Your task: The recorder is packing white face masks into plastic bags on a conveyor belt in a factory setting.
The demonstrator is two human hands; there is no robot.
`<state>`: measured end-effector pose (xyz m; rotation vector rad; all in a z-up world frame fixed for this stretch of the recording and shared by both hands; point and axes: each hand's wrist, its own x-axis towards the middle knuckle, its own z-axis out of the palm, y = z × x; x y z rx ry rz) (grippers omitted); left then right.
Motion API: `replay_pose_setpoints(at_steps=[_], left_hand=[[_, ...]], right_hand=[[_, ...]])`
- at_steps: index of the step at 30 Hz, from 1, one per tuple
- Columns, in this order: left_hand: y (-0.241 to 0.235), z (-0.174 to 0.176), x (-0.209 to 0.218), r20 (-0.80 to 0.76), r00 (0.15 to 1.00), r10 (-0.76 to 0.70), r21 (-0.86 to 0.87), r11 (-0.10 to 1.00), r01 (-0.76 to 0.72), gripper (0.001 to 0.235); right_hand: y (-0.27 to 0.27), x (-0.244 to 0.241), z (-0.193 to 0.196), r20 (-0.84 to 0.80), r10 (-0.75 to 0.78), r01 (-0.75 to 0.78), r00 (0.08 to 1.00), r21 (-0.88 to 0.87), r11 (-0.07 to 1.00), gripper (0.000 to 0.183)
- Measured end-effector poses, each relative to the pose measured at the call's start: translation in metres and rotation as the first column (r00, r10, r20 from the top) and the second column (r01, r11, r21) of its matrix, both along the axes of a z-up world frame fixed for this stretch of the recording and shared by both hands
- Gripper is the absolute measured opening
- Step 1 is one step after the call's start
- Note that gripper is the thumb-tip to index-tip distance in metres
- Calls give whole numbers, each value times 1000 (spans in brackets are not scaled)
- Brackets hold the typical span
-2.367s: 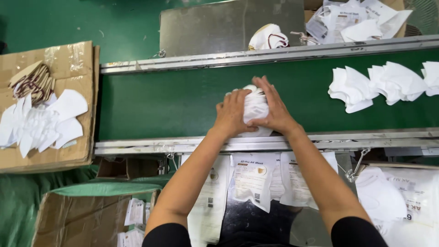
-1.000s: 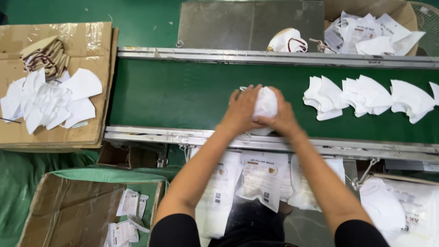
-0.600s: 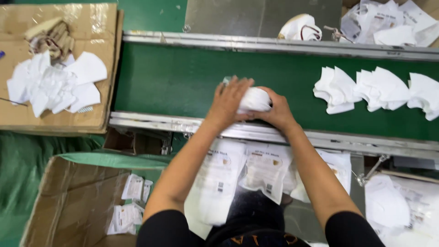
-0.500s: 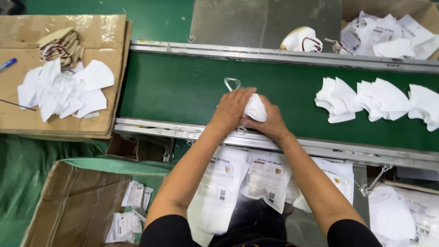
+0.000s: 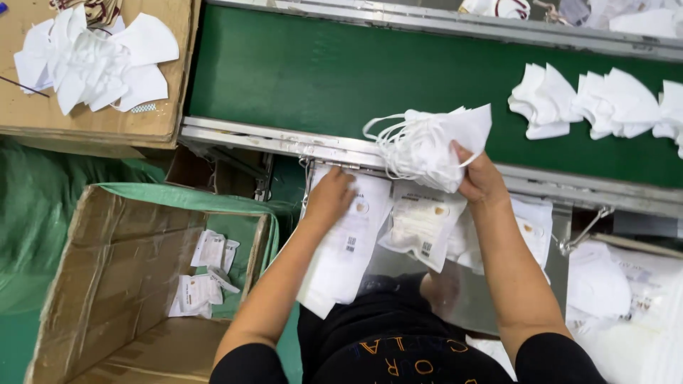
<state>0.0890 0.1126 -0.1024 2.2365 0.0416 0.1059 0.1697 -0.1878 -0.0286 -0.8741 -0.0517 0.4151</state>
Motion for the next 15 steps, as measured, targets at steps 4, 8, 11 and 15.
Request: replay_pose_setpoints(at_steps=[4, 8, 11, 15], left_hand=[[1, -35, -25, 241, 951, -193, 194, 970, 148, 11], [7, 3, -31, 218, 945, -242, 92, 969, 227, 9], [-18, 63, -50, 539, 761, -361, 121, 927, 354, 15], [-43, 110, -54, 609, 586, -535, 323, 842, 433, 28]], right_hand=[[-7, -31, -22, -91, -54, 53, 994, -21, 998, 58], [-33, -54, 10, 42, -143, 148, 989, -415, 898, 56], [-41, -47, 26, 361, 75, 244, 929, -753, 611, 51], [0, -74, 29, 449, 433, 309, 782, -882, 355, 48]])
